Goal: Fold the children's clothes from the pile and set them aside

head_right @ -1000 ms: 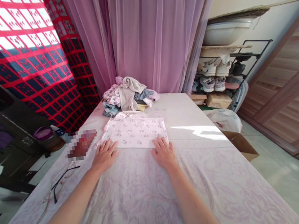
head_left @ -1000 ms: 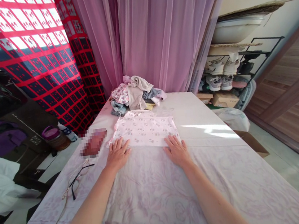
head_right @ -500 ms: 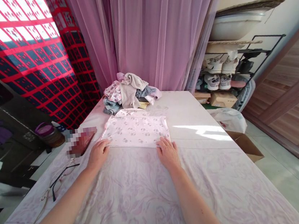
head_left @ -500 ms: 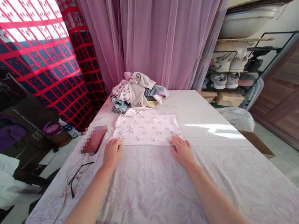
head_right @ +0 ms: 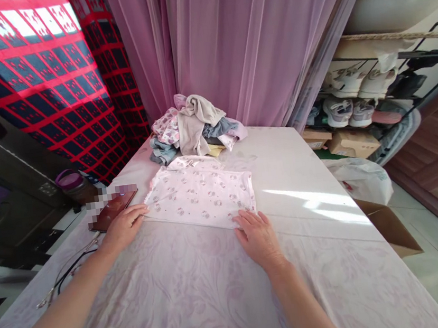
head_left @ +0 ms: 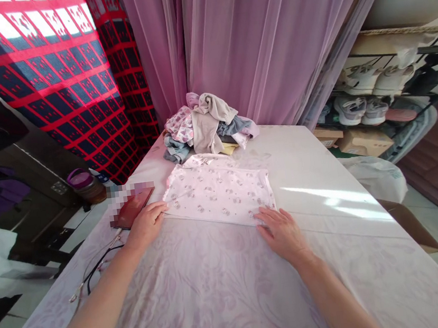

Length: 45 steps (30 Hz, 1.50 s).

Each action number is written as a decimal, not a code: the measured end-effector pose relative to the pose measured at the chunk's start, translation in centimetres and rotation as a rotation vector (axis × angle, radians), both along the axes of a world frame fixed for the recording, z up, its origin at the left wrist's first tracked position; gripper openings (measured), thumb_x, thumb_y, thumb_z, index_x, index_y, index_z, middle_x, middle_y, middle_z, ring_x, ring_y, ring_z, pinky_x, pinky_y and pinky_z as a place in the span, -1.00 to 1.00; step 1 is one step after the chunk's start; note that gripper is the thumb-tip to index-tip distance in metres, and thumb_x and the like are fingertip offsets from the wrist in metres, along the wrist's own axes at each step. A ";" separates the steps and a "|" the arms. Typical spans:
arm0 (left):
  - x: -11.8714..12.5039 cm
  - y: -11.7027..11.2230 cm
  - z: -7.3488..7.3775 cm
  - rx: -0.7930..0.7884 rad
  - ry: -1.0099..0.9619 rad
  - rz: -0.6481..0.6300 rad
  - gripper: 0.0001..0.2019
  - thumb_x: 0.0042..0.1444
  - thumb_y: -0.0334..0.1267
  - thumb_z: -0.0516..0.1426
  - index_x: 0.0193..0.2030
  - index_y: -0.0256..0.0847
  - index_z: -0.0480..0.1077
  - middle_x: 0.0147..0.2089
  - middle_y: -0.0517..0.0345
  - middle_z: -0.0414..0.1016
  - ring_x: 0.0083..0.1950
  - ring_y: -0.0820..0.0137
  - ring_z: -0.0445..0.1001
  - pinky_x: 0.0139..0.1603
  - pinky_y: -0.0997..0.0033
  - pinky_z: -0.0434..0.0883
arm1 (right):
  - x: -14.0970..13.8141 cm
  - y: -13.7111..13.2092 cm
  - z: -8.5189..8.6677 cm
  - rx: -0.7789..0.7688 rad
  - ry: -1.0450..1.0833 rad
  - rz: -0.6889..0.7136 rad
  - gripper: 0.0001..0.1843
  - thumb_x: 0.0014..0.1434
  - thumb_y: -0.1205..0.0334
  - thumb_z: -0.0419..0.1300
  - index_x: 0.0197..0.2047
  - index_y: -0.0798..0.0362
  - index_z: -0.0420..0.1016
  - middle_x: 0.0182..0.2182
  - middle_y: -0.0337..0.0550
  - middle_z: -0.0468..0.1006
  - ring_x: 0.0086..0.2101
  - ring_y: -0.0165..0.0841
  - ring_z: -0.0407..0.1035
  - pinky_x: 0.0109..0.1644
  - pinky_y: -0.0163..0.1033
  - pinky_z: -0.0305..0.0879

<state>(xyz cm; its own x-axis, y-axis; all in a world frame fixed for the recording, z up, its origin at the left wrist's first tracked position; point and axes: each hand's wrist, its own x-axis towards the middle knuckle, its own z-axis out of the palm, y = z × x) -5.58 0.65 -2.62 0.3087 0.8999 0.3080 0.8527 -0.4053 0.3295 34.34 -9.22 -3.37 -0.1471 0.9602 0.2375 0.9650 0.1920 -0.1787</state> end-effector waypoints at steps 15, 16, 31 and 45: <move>-0.4 -1.2 0.4 0.201 0.121 0.031 -0.66 0.31 -0.11 -0.07 -0.18 -0.11 0.52 -0.11 0.07 0.62 -0.07 0.27 0.54 0.07 0.23 0.43 | 1.5 1.5 3.1 0.116 0.031 0.013 -0.59 0.36 0.32 -0.08 0.01 -0.04 0.58 -0.04 -0.09 0.61 -0.11 -0.28 0.48 0.04 -0.18 0.31; -0.4 -1.3 0.4 0.209 0.113 0.033 -0.67 0.31 -0.11 -0.06 -0.18 -0.10 0.52 -0.12 0.08 0.62 -0.07 0.28 0.55 0.07 0.23 0.42 | 1.5 1.8 3.5 0.133 0.031 0.022 -0.57 0.35 0.35 -0.09 0.02 -0.03 0.57 -0.04 -0.08 0.61 -0.09 -0.28 0.47 0.06 -0.17 0.30; -0.2 -1.3 0.2 0.280 0.117 0.005 -0.76 0.19 -0.26 -0.01 -0.25 -0.06 0.51 -0.14 0.13 0.63 -0.11 0.27 0.57 0.06 0.23 0.45 | 1.3 0.9 1.6 -0.020 0.152 -0.139 -0.63 0.23 0.41 -0.02 -0.17 -0.05 0.61 -0.16 -0.15 0.62 -0.15 -0.32 0.46 -0.05 -0.25 0.30; -0.6 -0.6 -0.6 0.326 0.114 -0.061 -0.70 0.21 -0.27 -0.04 -0.17 -0.09 0.54 -0.10 0.10 0.61 -0.09 0.26 0.55 0.05 0.25 0.45 | -0.7 5.6 4.5 -0.202 0.021 -0.424 -0.75 0.30 0.17 0.06 -0.20 -0.02 0.57 -0.20 -0.09 0.59 -0.17 -0.26 0.44 -0.13 -0.22 0.20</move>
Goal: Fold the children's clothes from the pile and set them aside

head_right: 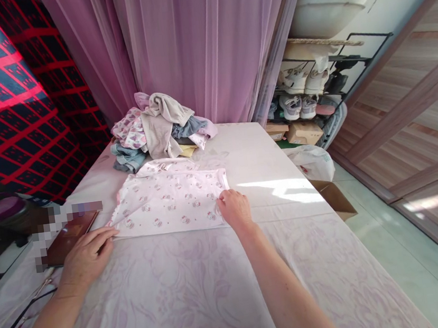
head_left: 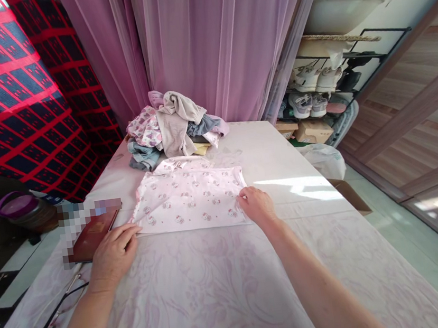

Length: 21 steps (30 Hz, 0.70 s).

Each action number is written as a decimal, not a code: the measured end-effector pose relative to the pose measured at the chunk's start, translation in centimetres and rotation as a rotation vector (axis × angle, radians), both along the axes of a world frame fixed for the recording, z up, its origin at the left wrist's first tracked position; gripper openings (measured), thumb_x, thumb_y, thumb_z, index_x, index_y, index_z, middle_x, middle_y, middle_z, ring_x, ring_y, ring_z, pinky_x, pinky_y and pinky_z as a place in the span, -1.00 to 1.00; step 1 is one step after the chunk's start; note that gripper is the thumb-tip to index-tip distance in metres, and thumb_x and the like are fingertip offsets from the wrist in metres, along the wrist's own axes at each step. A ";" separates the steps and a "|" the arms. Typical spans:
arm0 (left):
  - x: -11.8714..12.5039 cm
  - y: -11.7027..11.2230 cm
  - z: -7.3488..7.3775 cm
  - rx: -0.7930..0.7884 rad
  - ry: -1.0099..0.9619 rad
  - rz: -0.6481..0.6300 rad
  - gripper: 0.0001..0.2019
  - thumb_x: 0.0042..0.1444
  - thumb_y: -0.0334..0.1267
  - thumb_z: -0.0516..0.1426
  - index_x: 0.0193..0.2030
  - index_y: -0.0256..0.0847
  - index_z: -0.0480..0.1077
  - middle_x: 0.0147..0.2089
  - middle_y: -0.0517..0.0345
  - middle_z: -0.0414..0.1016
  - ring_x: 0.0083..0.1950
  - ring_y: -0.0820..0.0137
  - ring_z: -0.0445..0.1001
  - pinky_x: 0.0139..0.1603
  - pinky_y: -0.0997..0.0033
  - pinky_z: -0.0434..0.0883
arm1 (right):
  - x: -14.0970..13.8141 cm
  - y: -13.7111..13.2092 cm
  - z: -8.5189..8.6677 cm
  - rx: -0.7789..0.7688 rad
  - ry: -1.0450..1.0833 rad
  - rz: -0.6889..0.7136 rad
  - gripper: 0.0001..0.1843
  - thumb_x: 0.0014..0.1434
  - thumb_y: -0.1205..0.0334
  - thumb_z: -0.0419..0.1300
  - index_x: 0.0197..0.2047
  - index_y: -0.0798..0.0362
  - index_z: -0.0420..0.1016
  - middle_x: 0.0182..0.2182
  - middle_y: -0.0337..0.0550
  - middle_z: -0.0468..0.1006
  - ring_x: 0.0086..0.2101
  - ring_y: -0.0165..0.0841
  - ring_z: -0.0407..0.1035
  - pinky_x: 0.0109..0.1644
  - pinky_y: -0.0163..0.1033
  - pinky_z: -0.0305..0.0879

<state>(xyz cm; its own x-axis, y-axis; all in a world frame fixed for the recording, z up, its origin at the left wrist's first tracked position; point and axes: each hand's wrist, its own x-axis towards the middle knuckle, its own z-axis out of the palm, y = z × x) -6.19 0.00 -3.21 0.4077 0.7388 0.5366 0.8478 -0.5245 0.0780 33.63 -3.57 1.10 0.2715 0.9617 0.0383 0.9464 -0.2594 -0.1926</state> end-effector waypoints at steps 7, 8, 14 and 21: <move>0.1 0.2 -0.1 -0.019 -0.033 0.015 -0.70 0.19 -0.29 -0.03 -0.18 -0.06 0.55 -0.11 0.14 0.61 -0.07 0.26 0.55 0.07 0.26 0.44 | 0.0 -0.5 -1.0 0.052 -0.063 -0.003 -0.73 0.34 0.24 0.03 0.01 0.02 0.48 -0.12 -0.06 0.61 -0.09 -0.21 0.41 -0.05 -0.18 0.15; 0.1 0.2 -0.1 -0.022 -0.040 0.014 -0.70 0.19 -0.29 -0.03 -0.18 -0.06 0.55 -0.11 0.13 0.61 -0.07 0.26 0.55 0.07 0.26 0.44 | 0.0 -0.7 -1.1 0.073 -0.059 -0.007 -0.71 0.33 0.25 0.04 0.04 0.02 0.48 -0.08 -0.05 0.59 -0.06 -0.20 0.40 -0.04 -0.18 0.15; 0.1 0.2 0.0 -0.057 -0.058 0.015 -0.71 0.18 -0.26 -0.02 -0.20 -0.11 0.54 -0.11 0.10 0.62 -0.06 0.25 0.55 0.08 0.24 0.44 | -0.5 -3.1 -0.4 0.051 0.072 -0.183 -0.68 0.37 0.15 -0.06 -0.02 -0.02 0.49 -0.17 -0.11 0.61 -0.18 -0.27 0.45 -0.18 -0.24 0.17; 0.0 0.1 -0.1 -0.055 -0.032 0.048 -0.71 0.20 -0.24 -0.03 -0.19 -0.11 0.54 -0.11 0.10 0.62 -0.08 0.25 0.55 0.04 0.25 0.45 | -1.4 -3.1 0.3 -0.163 0.125 -0.226 -0.60 0.26 -0.12 0.08 -0.08 -0.01 0.51 -0.19 -0.08 0.62 -0.17 -0.20 0.48 -0.21 -0.21 0.21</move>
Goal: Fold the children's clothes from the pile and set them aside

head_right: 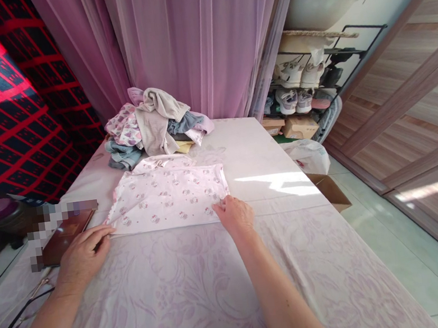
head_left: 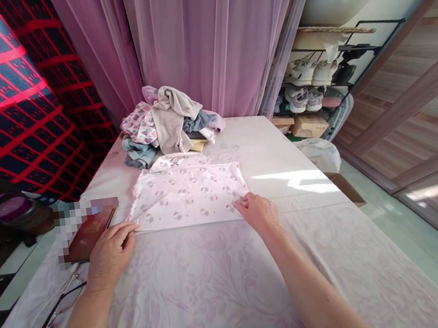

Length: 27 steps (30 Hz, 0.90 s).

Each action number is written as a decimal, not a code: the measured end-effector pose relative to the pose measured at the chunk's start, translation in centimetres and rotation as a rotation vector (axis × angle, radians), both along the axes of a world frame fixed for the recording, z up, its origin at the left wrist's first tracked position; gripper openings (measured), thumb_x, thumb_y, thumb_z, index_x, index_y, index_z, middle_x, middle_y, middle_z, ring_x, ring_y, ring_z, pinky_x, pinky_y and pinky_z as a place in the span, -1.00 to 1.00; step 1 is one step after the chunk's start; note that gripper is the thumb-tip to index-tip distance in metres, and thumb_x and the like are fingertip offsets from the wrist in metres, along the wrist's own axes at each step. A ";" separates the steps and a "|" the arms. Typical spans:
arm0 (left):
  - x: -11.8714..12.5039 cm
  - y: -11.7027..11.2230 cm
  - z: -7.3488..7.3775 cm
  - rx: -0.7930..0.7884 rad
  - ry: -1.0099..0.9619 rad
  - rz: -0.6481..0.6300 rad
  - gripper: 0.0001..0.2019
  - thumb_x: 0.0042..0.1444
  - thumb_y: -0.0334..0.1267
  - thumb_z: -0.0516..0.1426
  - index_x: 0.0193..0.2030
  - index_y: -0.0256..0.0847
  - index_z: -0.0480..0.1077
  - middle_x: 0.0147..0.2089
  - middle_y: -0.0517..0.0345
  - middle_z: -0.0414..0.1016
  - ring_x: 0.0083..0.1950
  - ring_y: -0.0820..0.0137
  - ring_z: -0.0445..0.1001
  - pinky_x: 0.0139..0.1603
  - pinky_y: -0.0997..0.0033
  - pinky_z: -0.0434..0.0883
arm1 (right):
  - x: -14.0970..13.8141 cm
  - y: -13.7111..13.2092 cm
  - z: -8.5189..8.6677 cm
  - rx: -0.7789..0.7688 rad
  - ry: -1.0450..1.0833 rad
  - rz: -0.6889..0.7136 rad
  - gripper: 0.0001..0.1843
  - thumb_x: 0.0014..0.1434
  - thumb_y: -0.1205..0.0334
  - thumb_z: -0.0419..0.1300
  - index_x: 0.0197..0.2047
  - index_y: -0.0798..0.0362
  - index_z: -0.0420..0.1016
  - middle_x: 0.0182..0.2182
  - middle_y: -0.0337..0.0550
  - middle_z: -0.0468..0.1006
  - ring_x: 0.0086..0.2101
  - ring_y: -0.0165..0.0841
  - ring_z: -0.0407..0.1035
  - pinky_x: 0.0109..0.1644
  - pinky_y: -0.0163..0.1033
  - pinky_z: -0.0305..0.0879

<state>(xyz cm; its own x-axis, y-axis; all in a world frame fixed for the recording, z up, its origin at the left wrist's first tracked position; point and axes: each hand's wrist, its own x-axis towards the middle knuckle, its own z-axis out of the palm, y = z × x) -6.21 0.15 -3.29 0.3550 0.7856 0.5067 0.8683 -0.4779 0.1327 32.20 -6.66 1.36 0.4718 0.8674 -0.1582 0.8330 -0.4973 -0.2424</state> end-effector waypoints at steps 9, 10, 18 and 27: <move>0.2 -0.2 0.3 0.012 0.008 -0.007 -0.71 0.19 -0.28 -0.02 -0.19 -0.14 0.53 -0.11 0.08 0.62 -0.07 0.26 0.55 0.07 0.26 0.43 | -1.1 0.5 0.9 -0.058 -0.115 0.101 -0.77 0.31 0.14 0.02 -0.23 0.00 0.47 -0.22 -0.06 0.59 -0.20 -0.21 0.48 -0.28 -0.23 0.15; 0.3 -0.3 0.4 0.009 0.003 -0.002 -0.72 0.19 -0.28 -0.02 -0.19 -0.14 0.53 -0.11 0.09 0.62 -0.07 0.26 0.55 0.07 0.27 0.43 | -1.2 0.4 0.9 -0.061 -0.121 0.098 -0.77 0.32 0.17 0.00 -0.22 0.01 0.47 -0.24 -0.06 0.59 -0.21 -0.22 0.49 -0.29 -0.23 0.14; 0.5 -0.5 0.8 -0.003 0.001 -0.003 -0.78 0.17 -0.31 0.00 -0.25 -0.15 0.49 -0.14 0.08 0.61 -0.10 0.28 0.54 0.03 0.29 0.44 | -0.4 -0.1 -0.3 0.071 -0.136 0.087 -0.86 0.33 0.20 0.04 -0.18 -0.01 0.41 -0.27 -0.17 0.61 -0.27 -0.29 0.47 -0.36 -0.26 -0.02; 0.7 -0.8 1.5 0.103 0.046 -0.038 -0.77 0.16 -0.37 0.00 -0.28 -0.17 0.50 -0.09 0.02 0.61 -0.06 0.21 0.54 0.01 0.15 0.42 | -0.2 -0.5 -1.4 0.262 -0.183 0.132 -0.82 0.33 0.21 0.06 -0.13 0.01 0.48 -0.18 -0.08 0.57 -0.23 -0.29 0.41 -0.28 -0.27 0.08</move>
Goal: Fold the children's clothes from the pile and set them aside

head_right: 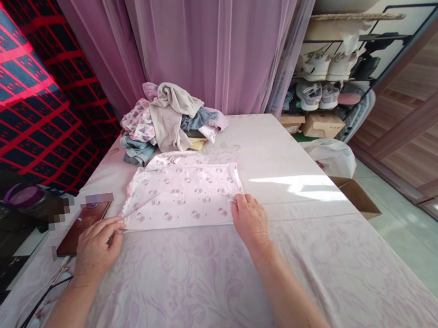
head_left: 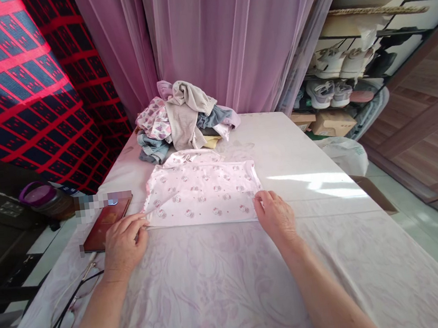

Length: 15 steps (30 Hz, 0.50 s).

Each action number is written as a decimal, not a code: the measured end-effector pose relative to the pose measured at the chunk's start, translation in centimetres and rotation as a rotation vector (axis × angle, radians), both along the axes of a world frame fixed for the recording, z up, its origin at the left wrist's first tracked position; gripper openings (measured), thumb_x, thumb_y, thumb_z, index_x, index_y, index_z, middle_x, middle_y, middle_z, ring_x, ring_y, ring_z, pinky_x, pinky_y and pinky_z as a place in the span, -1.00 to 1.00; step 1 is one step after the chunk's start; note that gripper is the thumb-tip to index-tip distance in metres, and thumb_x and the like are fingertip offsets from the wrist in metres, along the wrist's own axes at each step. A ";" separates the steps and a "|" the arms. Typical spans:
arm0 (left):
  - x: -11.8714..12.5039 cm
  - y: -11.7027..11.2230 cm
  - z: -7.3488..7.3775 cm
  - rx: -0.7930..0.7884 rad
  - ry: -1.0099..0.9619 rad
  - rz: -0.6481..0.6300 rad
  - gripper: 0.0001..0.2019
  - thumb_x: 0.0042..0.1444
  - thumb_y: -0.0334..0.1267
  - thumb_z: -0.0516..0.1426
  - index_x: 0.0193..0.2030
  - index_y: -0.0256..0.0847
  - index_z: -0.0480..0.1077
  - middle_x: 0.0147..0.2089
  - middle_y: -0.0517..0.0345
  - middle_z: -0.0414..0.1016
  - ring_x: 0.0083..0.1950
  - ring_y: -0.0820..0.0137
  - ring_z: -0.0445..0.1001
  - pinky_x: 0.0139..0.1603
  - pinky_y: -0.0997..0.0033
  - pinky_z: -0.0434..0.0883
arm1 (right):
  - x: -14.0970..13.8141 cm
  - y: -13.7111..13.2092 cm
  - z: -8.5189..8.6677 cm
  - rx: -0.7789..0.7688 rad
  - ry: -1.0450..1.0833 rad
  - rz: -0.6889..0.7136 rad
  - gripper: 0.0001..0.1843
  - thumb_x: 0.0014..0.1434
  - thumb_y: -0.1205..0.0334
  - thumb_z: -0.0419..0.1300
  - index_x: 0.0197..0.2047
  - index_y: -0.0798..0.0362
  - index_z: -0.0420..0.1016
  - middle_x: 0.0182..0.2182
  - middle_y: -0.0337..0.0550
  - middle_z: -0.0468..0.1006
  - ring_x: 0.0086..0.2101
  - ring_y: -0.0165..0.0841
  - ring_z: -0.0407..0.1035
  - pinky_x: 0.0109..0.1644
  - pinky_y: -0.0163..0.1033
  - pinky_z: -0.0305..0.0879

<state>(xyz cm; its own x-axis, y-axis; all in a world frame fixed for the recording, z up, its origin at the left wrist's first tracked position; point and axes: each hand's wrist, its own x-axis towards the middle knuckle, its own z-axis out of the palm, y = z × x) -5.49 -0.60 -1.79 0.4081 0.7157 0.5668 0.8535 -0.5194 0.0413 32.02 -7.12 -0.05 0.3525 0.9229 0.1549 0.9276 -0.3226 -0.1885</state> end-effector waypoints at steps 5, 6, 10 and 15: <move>2.2 0.6 1.3 -0.126 -0.004 -0.158 -0.68 0.26 -0.30 -0.06 -0.05 -0.19 0.51 0.01 0.01 0.60 0.07 0.22 0.51 0.16 0.11 0.38 | -1.8 0.5 0.3 0.071 0.009 0.230 -0.75 0.36 0.22 0.02 -0.13 -0.04 0.54 -0.16 -0.12 0.57 -0.17 -0.30 0.39 -0.19 -0.29 0.16; 2.9 0.9 1.5 -0.179 0.004 -0.204 -0.67 0.27 -0.27 -0.06 -0.02 -0.19 0.50 0.01 0.02 0.60 0.09 0.23 0.50 0.19 0.12 0.37 | -2.2 0.9 0.4 0.047 0.017 0.268 -0.73 0.36 0.22 0.01 -0.12 -0.05 0.55 -0.15 -0.13 0.57 -0.15 -0.31 0.39 -0.17 -0.29 0.17; 6.3 2.3 1.5 -0.362 0.092 -0.329 -0.60 0.33 -0.16 -0.10 0.11 -0.18 0.46 0.13 0.05 0.54 0.20 0.25 0.43 0.28 0.13 0.32 | -3.4 3.4 1.1 -0.046 0.031 0.379 -0.70 0.37 0.21 0.00 0.02 -0.05 0.52 -0.04 -0.14 0.55 -0.05 -0.29 0.38 -0.07 -0.26 0.20; 9.1 2.9 0.1 -0.400 0.171 -0.311 -0.54 0.36 -0.11 -0.13 0.24 -0.22 0.36 0.29 0.02 0.39 0.37 0.18 0.23 0.39 0.04 0.16 | -4.4 6.5 1.5 -0.123 -0.022 0.394 -0.68 0.33 0.10 0.07 0.03 0.01 0.51 -0.03 -0.05 0.54 -0.01 -0.19 0.36 0.01 -0.16 0.18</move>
<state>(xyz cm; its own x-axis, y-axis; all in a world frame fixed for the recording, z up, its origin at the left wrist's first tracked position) 3.61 2.25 -1.72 0.6979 0.6929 0.1812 0.6739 -0.7210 0.1615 27.58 -0.58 1.46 -0.0337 0.9987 0.0382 0.9880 0.0391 -0.1495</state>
